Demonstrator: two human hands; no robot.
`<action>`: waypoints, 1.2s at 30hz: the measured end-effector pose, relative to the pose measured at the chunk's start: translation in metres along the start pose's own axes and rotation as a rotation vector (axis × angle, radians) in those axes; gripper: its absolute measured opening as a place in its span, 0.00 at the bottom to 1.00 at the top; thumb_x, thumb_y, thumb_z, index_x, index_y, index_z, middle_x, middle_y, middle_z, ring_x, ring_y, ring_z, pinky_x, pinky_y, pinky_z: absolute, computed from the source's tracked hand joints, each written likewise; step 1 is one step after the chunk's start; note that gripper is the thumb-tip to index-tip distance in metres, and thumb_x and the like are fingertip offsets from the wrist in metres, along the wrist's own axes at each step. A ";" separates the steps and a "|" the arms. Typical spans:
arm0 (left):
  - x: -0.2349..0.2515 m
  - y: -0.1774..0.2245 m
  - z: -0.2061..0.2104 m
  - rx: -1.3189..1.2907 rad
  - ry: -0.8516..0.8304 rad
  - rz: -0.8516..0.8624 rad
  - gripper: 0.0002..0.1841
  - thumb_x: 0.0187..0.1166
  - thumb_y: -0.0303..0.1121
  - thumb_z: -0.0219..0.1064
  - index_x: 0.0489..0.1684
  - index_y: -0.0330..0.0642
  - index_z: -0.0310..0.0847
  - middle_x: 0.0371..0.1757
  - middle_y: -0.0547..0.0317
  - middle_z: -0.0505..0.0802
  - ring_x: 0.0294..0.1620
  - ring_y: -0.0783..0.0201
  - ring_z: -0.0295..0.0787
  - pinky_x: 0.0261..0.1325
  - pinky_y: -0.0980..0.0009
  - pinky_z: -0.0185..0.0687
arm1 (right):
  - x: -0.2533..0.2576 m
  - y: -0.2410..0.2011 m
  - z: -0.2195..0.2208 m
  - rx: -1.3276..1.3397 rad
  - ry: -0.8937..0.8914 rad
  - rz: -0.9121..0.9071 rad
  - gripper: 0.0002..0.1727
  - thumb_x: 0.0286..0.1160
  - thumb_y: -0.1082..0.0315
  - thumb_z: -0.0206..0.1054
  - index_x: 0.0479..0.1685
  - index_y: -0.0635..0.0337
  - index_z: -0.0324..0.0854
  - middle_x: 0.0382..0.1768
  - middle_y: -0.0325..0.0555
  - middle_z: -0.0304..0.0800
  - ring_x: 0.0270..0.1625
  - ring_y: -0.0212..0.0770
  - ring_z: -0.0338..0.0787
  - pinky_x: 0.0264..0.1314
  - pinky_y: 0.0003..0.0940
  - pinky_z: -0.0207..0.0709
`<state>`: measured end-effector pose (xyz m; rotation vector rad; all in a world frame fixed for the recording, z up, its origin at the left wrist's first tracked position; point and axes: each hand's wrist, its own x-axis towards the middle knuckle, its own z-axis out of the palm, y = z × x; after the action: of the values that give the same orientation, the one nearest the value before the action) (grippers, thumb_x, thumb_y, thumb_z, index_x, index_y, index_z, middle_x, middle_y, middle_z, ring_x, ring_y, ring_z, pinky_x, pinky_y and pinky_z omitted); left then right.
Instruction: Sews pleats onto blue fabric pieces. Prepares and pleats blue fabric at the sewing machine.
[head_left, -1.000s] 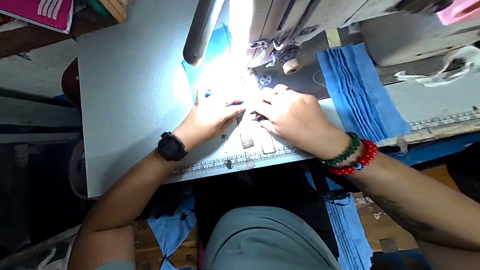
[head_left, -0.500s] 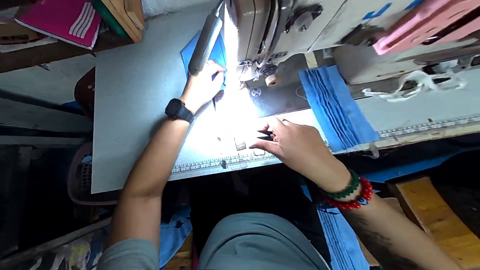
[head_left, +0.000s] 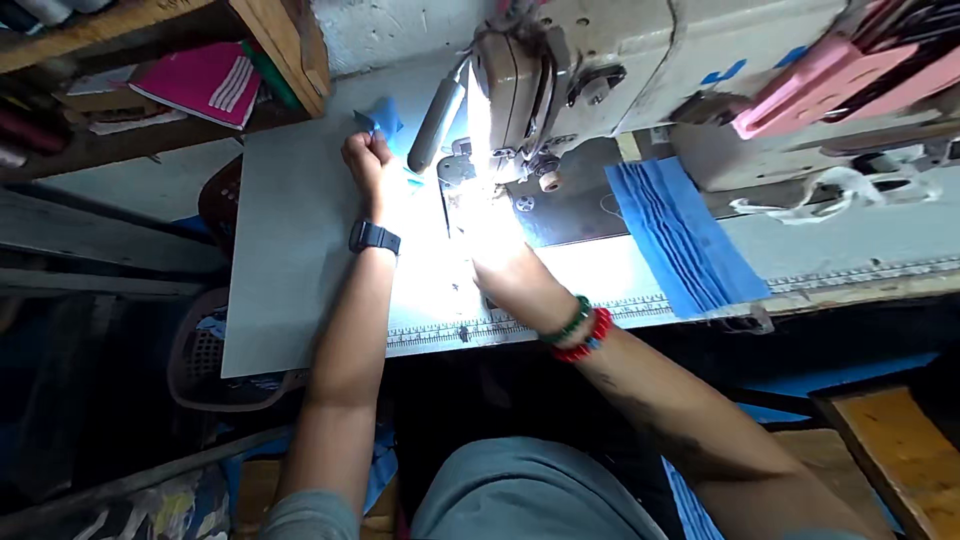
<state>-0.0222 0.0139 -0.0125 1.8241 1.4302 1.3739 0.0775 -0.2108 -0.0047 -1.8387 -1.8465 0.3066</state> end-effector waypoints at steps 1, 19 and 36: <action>-0.006 -0.001 -0.002 -0.022 0.043 0.017 0.14 0.86 0.31 0.59 0.51 0.24 0.78 0.53 0.36 0.85 0.60 0.50 0.80 0.67 0.63 0.75 | 0.011 -0.005 0.002 0.124 -0.001 0.084 0.10 0.83 0.69 0.63 0.44 0.69 0.85 0.34 0.57 0.87 0.39 0.54 0.89 0.41 0.52 0.81; -0.144 0.037 -0.129 -1.295 -0.152 -0.308 0.20 0.92 0.45 0.43 0.65 0.52 0.80 0.61 0.64 0.91 0.66 0.66 0.87 0.69 0.60 0.84 | 0.036 -0.049 0.003 1.263 -0.176 0.380 0.14 0.80 0.48 0.69 0.46 0.47 0.81 0.22 0.29 0.74 0.16 0.21 0.65 0.16 0.16 0.60; -0.180 0.056 -0.169 -0.073 -1.310 0.522 0.10 0.79 0.40 0.70 0.45 0.43 0.89 0.40 0.61 0.94 0.53 0.66 0.89 0.78 0.54 0.68 | -0.120 0.012 -0.066 0.363 -0.473 -0.323 0.12 0.82 0.57 0.67 0.52 0.54 0.85 0.33 0.41 0.90 0.36 0.38 0.90 0.39 0.42 0.84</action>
<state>-0.1409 -0.2065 0.0248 2.3413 0.2177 0.1314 0.1148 -0.3405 0.0211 -1.2691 -2.1768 0.9513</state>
